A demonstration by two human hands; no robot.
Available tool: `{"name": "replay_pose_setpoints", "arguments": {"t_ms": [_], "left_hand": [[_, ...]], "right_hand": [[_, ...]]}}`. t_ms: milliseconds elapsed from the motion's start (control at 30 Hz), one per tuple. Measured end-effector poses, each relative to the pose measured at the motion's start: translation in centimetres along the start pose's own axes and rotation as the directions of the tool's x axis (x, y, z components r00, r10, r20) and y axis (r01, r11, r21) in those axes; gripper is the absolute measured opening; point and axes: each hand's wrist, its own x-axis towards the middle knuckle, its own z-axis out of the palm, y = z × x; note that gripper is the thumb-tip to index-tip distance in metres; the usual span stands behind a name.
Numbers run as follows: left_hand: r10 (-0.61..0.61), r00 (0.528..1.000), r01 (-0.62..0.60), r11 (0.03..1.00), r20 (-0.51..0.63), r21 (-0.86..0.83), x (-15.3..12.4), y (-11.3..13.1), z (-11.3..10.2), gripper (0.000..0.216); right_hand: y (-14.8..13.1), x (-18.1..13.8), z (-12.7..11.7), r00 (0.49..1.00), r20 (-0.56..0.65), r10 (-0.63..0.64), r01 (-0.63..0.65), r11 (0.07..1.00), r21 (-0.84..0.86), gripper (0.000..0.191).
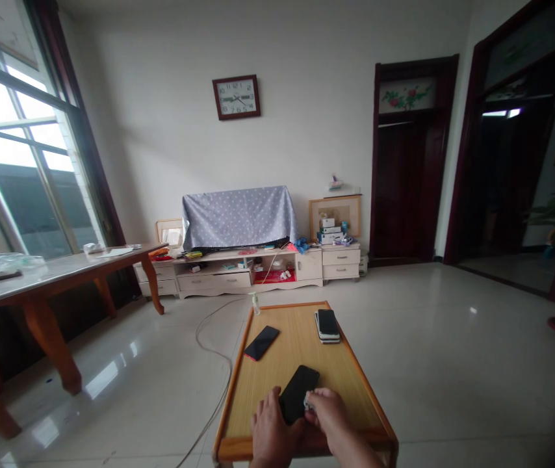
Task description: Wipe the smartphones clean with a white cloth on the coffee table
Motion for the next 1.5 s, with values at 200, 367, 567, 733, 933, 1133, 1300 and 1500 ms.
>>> {"name": "replay_pose_setpoints", "arguments": {"t_ms": [200, 367, 567, 733, 933, 1133, 1300, 1500], "left_hand": [[0.046, 0.999, -0.047, 0.999, 0.016, 0.005, 1.5, -0.9, 0.0, 0.077], [0.072, 0.997, -0.072, 0.997, 0.036, 0.001, 2.1, -1.2, 0.0, 0.075], [0.096, 0.994, -0.096, 0.995, 0.047, -0.003, 2.5, -1.8, -0.1, 0.074], [0.111, 0.993, -0.111, 0.994, 0.044, -0.001, 2.6, -3.0, -1.6, 0.084], [0.154, 0.988, -0.154, 0.988, -0.006, 0.011, 1.9, -3.3, -2.5, 0.080], [0.143, 0.990, -0.143, 0.989, 0.007, 0.019, 1.7, -3.0, -2.8, 0.072], [0.182, 0.982, -0.182, 0.983, -0.045, -0.004, 1.8, -3.8, -2.3, 0.069], [0.202, 0.977, -0.202, 0.979, -0.065, 0.014, 1.9, -4.1, -2.1, 0.065]], "right_hand": [[-0.7, 0.7, -1.2, 0.990, -0.089, -0.106, 0.097, 0.990, -0.100, 0.030], [-1.4, 0.9, -1.9, 0.973, -0.069, -0.220, 0.207, 0.966, -0.153, 0.032], [-1.3, 1.2, -1.9, 0.951, -0.052, -0.304, 0.287, 0.935, -0.208, 0.037], [-0.5, 2.1, -1.7, 0.938, -0.053, -0.341, 0.316, 0.911, -0.264, 0.039], [0.2, 3.4, 0.0, 0.909, 0.023, -0.417, 0.393, 0.836, -0.384, 0.033], [0.2, 4.0, 0.5, 0.820, 0.053, -0.570, 0.502, 0.673, -0.543, 0.033], [0.4, 4.2, 0.7, 0.765, 0.207, -0.610, 0.581, 0.514, -0.631, 0.015], [0.9, 4.7, 0.4, 0.714, 0.367, -0.597, 0.634, 0.328, -0.700, 0.037]]}}
